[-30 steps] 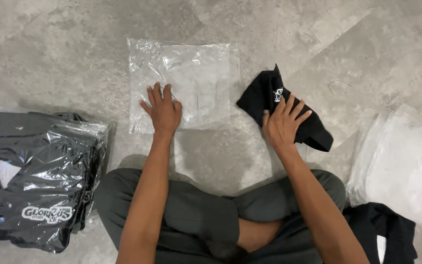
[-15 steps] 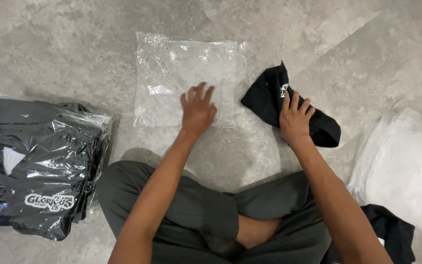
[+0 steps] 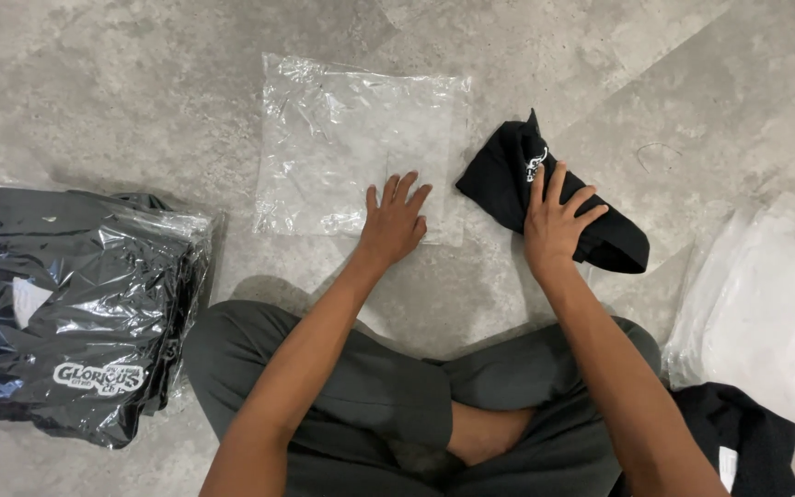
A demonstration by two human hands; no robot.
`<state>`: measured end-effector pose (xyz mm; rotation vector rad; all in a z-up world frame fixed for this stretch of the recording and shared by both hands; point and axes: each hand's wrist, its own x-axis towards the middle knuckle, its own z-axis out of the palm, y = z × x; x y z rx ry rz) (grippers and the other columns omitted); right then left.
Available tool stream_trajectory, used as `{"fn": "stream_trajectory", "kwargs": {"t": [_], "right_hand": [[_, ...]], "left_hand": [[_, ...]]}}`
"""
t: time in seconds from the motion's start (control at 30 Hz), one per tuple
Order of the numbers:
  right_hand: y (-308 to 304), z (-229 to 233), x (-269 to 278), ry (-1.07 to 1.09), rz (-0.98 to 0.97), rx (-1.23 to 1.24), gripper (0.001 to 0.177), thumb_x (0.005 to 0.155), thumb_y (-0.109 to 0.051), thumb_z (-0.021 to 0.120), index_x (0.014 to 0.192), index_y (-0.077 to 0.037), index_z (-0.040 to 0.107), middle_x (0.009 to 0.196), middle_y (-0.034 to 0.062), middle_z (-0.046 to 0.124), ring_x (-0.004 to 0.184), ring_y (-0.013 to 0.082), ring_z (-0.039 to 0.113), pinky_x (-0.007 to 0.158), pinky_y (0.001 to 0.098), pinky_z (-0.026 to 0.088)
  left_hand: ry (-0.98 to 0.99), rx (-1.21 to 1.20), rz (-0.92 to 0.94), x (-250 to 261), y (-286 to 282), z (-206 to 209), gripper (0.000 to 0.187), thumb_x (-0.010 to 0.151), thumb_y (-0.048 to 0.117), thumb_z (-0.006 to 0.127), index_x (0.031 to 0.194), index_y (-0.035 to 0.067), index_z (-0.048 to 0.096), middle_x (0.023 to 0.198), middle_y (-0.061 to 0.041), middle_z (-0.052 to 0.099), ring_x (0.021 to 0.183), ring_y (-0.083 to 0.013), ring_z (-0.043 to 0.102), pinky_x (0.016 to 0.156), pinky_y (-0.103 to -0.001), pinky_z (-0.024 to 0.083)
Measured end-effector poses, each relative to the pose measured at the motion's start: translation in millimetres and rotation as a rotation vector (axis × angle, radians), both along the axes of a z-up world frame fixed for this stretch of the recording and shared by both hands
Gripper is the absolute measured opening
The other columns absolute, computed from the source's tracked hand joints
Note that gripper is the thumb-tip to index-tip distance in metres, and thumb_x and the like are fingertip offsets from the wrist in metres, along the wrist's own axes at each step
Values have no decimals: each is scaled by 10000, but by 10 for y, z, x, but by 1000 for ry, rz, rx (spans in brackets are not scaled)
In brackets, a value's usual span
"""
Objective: The person folds black shirts and places them into clear plastic bags. They smooth the shirts, fold the bags, and stack the packaged items on the floor.
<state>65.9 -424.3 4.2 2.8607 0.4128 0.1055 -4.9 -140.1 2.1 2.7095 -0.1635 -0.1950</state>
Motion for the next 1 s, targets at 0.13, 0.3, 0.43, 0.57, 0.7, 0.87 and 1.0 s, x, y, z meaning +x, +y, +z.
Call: {"fn": "stream_trajectory", "kwargs": {"t": [0.13, 0.3, 0.43, 0.57, 0.7, 0.87, 1.0], "right_hand": [[-47, -21, 90, 158, -78, -53, 749, 1068, -26, 502, 1728, -146, 168, 1759, 213, 136, 1413, 721, 204, 991, 939, 172], [-17, 17, 126, 197, -115, -103, 753, 1077, -25, 477, 1734, -170, 140, 1746, 197, 172, 1400, 693, 244, 1008, 895, 205], [26, -19, 120, 189, -138, -110, 764, 1072, -12, 496, 1734, -170, 149, 1750, 195, 165, 1401, 686, 242, 1006, 885, 218], [40, 41, 152, 237, -157, -112, 788, 1055, -3, 500, 1731, -171, 129, 1746, 185, 162, 1398, 680, 232, 1017, 869, 214], [-56, 79, 226, 298, -164, -77, 842, 1036, -33, 539, 1734, -251, 121, 1701, 247, 216, 1411, 645, 285, 1051, 817, 232], [-95, 200, 200, 208, -155, -35, 1038, 954, -34, 726, 1731, -264, 77, 1559, 405, 305, 1324, 713, 358, 1052, 770, 288], [-144, 125, 172, 30, -64, -25, 1139, 863, -2, 856, 1733, -215, 151, 1417, 451, 416, 1200, 738, 450, 981, 752, 334]], "left_hand": [[-42, 23, -7, -19, 0, -45, 546, 1064, 252, 560, 1593, 172, 453, 1646, -161, 366, 1507, -386, 331, 1176, -670, 243], [-73, 5, -9, -1, 17, -4, 521, 1069, 246, 559, 1576, 163, 477, 1626, -159, 387, 1497, -378, 339, 1171, -656, 257], [-43, 3, -14, -10, 26, 19, 526, 1069, 250, 553, 1582, 166, 472, 1633, -155, 383, 1505, -378, 333, 1178, -659, 247], [-38, 14, -16, -8, 36, 8, 529, 1070, 249, 557, 1586, 172, 467, 1636, -149, 383, 1510, -373, 335, 1184, -659, 250], [-87, -36, -7, -32, 68, -51, 529, 1034, 198, 590, 1556, 177, 506, 1636, -147, 398, 1509, -385, 359, 1194, -691, 231], [-88, -78, 10, 13, 170, 7, 493, 993, 111, 625, 1478, 181, 568, 1635, -129, 426, 1513, -378, 390, 1201, -758, 160], [-71, -65, 37, 13, 237, -7, 451, 975, 65, 642, 1404, 196, 597, 1642, -112, 431, 1524, -353, 402, 1212, -782, 117]]}}
